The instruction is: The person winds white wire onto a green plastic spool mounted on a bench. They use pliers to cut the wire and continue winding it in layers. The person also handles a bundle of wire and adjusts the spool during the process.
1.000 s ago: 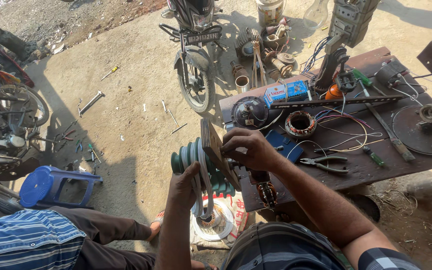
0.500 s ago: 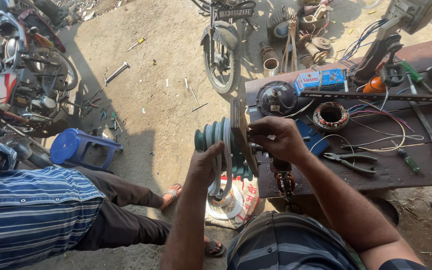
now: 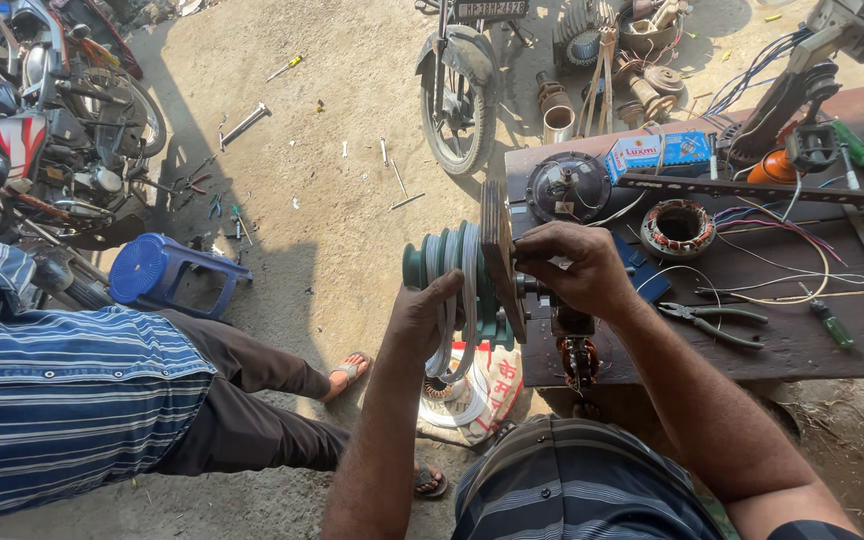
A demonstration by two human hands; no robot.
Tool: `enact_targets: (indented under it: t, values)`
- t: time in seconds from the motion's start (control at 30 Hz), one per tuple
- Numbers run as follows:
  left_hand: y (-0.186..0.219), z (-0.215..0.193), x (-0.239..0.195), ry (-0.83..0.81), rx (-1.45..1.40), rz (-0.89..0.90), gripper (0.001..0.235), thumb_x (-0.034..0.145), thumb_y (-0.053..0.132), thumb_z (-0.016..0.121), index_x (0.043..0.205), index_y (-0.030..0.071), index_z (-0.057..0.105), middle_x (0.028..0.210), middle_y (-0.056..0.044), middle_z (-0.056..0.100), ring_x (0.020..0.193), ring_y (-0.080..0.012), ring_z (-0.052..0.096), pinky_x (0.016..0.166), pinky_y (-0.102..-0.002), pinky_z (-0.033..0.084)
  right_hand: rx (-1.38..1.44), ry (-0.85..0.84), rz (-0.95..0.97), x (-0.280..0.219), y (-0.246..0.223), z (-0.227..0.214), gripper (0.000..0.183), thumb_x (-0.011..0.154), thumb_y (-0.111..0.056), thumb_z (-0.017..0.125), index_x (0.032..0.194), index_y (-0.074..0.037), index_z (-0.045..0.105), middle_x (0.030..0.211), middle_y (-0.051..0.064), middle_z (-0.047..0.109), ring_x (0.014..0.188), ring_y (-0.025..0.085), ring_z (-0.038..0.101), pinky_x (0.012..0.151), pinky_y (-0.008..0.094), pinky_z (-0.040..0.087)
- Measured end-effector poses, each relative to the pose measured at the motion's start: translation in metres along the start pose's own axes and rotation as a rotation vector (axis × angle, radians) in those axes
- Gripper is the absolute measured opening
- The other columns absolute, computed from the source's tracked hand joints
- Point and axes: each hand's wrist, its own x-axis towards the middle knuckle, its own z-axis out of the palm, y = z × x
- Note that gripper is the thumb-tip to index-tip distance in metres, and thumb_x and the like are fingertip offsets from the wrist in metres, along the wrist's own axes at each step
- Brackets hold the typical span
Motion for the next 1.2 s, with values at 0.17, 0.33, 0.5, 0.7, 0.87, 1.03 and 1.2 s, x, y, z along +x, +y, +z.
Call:
enact_targets:
  t: [0.17, 0.33, 0.5, 0.7, 0.87, 1.03, 1.2]
  values:
    - [0.002, 0.003, 0.000, -0.004, 0.018, 0.020, 0.044, 0.087, 0.020, 0.084, 0.121, -0.001, 0.064, 0.091, -0.010, 0.073, 0.073, -0.0180, 0.074, 0.061, -0.031, 0.061, -0.088, 0.014, -0.096, 0.003, -0.004, 0.000, 0.019, 0.087, -0.004, 0.082, 0.104, -0.005, 0.073, 0.103, 0.010, 0.076, 0.095, 0.018, 0.076, 0.081, 0.031, 0.064]
    - [0.004, 0.005, -0.001, -0.006, 0.019, 0.028, 0.048, 0.084, 0.022, 0.086, 0.119, -0.002, 0.064, 0.091, -0.011, 0.073, 0.074, -0.0186, 0.074, 0.063, -0.032, 0.062, -0.154, 0.028, -0.170, 0.005, -0.004, 0.002, 0.016, 0.088, -0.006, 0.082, 0.101, -0.006, 0.073, 0.104, 0.009, 0.075, 0.096, 0.020, 0.076, 0.081, 0.031, 0.064]
    - [0.004, 0.005, -0.001, 0.013, 0.040, 0.022, 0.047, 0.085, 0.020, 0.085, 0.121, -0.003, 0.064, 0.091, -0.011, 0.074, 0.073, -0.0188, 0.074, 0.061, -0.031, 0.062, -0.158, -0.045, -0.069, 0.005, 0.003, -0.004, 0.018, 0.088, -0.016, 0.080, 0.101, -0.006, 0.073, 0.096, 0.007, 0.076, 0.089, 0.017, 0.076, 0.075, 0.031, 0.063]
    - [0.004, 0.006, -0.001, -0.004, -0.017, 0.004, 0.045, 0.086, 0.017, 0.083, 0.122, 0.001, 0.063, 0.093, -0.010, 0.074, 0.077, -0.0190, 0.075, 0.063, -0.032, 0.063, -0.255, -0.188, 0.260, 0.005, 0.015, -0.002, 0.027, 0.102, -0.026, 0.064, 0.084, -0.006, 0.070, 0.071, 0.006, 0.064, 0.067, 0.020, 0.067, 0.061, 0.037, 0.055]
    - [0.005, 0.004, -0.001, -0.009, -0.013, 0.025, 0.044, 0.086, 0.017, 0.084, 0.122, 0.001, 0.063, 0.093, -0.010, 0.074, 0.076, -0.0187, 0.075, 0.063, -0.032, 0.063, -0.375, -0.120, 0.045, 0.011, 0.011, -0.008, 0.017, 0.091, -0.010, 0.057, 0.105, -0.002, 0.064, 0.098, 0.010, 0.065, 0.084, 0.021, 0.070, 0.071, 0.034, 0.061]
    - [0.002, 0.004, 0.004, -0.010, -0.010, 0.002, 0.044, 0.087, 0.020, 0.084, 0.121, -0.001, 0.064, 0.091, -0.010, 0.074, 0.073, -0.0190, 0.075, 0.061, -0.032, 0.063, -0.767, -0.244, 0.050, 0.014, 0.006, -0.020, 0.008, 0.095, -0.008, 0.066, 0.096, -0.016, 0.066, 0.103, 0.002, 0.068, 0.091, 0.020, 0.072, 0.084, 0.037, 0.061]
    - [-0.002, 0.001, -0.002, 0.024, 0.015, -0.005, 0.044, 0.084, 0.021, 0.084, 0.118, 0.000, 0.064, 0.087, -0.010, 0.074, 0.071, -0.0191, 0.075, 0.059, -0.032, 0.062, -0.709, -0.347, -0.042, 0.005, 0.000, -0.006, 0.022, 0.079, -0.010, 0.068, 0.101, -0.011, 0.068, 0.100, 0.008, 0.065, 0.086, 0.025, 0.070, 0.072, 0.040, 0.060]
